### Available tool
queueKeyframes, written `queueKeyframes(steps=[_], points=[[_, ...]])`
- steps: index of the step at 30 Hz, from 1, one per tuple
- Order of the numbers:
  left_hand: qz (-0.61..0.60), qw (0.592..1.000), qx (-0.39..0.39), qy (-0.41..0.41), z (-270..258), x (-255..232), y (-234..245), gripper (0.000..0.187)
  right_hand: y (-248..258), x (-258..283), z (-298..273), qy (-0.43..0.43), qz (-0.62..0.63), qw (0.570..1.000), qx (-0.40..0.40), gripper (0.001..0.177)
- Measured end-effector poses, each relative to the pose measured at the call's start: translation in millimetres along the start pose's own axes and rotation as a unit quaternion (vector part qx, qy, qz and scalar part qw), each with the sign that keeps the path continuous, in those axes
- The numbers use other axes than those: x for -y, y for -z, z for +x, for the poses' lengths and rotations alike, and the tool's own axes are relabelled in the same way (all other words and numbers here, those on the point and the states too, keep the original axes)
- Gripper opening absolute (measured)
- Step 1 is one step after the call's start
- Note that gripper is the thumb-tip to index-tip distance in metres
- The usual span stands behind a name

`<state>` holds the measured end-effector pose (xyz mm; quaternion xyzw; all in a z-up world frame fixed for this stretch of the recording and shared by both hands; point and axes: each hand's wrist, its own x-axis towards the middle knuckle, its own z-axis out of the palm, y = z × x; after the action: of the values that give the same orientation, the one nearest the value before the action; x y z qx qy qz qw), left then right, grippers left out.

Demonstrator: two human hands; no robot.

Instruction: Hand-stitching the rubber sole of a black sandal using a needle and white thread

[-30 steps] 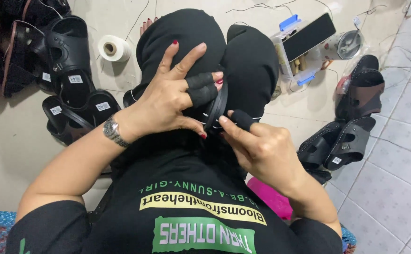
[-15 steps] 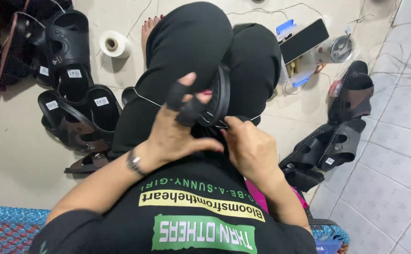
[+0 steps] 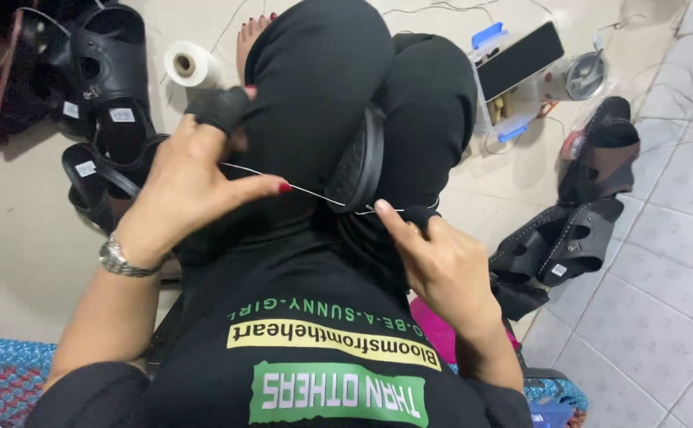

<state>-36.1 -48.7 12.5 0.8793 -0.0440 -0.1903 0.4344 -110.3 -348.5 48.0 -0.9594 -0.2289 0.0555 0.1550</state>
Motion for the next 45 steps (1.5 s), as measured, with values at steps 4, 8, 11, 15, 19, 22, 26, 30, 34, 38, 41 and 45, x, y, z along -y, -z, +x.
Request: queueKeyframes(steps=[4, 8, 11, 15, 19, 22, 26, 30, 34, 38, 41, 45], points=[[0.079, 0.976, 0.023, -0.201, 14, 1, -25, 0.114, 0, -1, 10, 0.007, -0.018, 1.0, 0.008, 0.048], [0.091, 0.94, 0.034, -0.327, 31, 2, -51, 0.093, 5, 7, 13, 0.012, -0.054, 0.998, 0.016, 0.052], [0.077, 0.931, 0.019, -0.357, 37, 5, -58, 0.085, 16, 18, 16, -0.014, -0.128, 0.988, 0.084, 0.064], [0.06, 0.929, 0.021, -0.364, 40, 8, -53, 0.087, -5, 1, 15, 0.018, -0.035, 0.999, 0.037, 0.055], [0.039, 0.932, 0.028, -0.36, 42, 12, -52, 0.086, -6, 8, 21, 0.019, -0.011, 1.0, 0.022, 0.053], [0.03, 0.929, 0.032, -0.367, 45, 14, -50, 0.086, -1, 12, 30, 0.016, -0.028, 0.999, 0.03, 0.051], [0.028, 0.924, 0.023, -0.381, 49, 16, -52, 0.085, 2, 20, 44, 0.046, -0.048, 0.998, -0.001, 0.047], [0.047, 0.921, -0.013, -0.386, 27, 19, -57, 0.081, -8, 23, 34, 0.061, -0.115, 0.991, -0.042, 0.038], [-0.103, 0.95, -0.091, -0.282, -18, 35, -63, 0.026, -24, 13, 8, 0.016, -0.039, 0.997, -0.071, 0.037], [-0.579, 0.797, 0.142, -0.097, -42, 20, -63, 0.022, -34, 13, 7, 0.012, -0.058, 0.995, -0.074, 0.02], [-0.461, 0.883, 0.092, 0.015, -32, 1, -66, 0.028, -32, 9, 11, 0.01, -0.031, 0.998, -0.062, 0.02], [-0.427, 0.901, 0.067, 0.035, -31, 5, -80, 0.031, -34, 7, 14, 0.014, -0.031, 0.998, -0.049, 0.021]])
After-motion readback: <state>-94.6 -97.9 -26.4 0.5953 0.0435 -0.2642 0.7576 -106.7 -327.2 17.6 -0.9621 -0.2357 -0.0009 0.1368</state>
